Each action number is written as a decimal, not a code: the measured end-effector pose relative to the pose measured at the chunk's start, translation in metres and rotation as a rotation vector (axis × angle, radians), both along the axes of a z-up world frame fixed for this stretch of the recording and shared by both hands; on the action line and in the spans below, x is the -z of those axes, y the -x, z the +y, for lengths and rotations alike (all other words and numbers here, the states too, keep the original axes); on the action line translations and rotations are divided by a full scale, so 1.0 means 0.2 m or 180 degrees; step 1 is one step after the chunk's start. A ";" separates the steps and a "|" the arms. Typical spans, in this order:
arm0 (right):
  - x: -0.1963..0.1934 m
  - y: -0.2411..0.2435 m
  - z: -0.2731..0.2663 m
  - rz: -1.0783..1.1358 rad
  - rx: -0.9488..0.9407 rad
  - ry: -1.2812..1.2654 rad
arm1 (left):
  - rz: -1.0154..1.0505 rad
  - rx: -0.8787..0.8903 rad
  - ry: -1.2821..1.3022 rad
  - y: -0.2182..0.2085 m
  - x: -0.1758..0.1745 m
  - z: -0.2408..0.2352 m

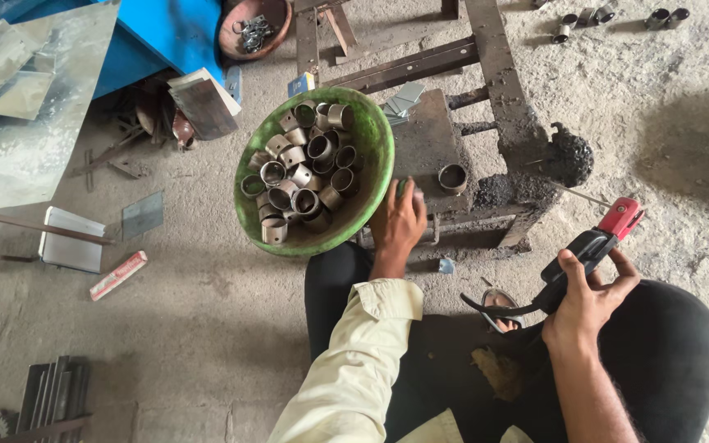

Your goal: The person welds metal rings onto a metal plate. They place a ring onto the plate by hand and then use a welding electrode holder to fuse it to the base, repeating this for multiple rings while producing sparks and bright light.

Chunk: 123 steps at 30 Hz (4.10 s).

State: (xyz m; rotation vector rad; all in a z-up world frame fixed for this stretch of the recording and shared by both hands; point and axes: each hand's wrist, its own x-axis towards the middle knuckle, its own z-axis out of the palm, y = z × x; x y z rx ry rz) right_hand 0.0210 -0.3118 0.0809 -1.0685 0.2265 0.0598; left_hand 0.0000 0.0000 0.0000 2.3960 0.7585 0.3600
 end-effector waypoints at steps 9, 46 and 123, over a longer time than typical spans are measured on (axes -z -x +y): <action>-0.02 0.01 0.01 0.0032 0.0019 0.0078 | 0.0812 -0.0058 -0.1579 0.09 -0.41 -0.12; 0.12 0.00 0.00 -0.0078 -0.0138 0.0351 | 0.0051 -0.0223 -0.0664 0.28 -0.43 -0.15; -0.14 -0.17 0.16 -0.0411 -0.0058 0.1623 | -0.0053 0.1003 -0.0176 -0.18 -0.60 -0.12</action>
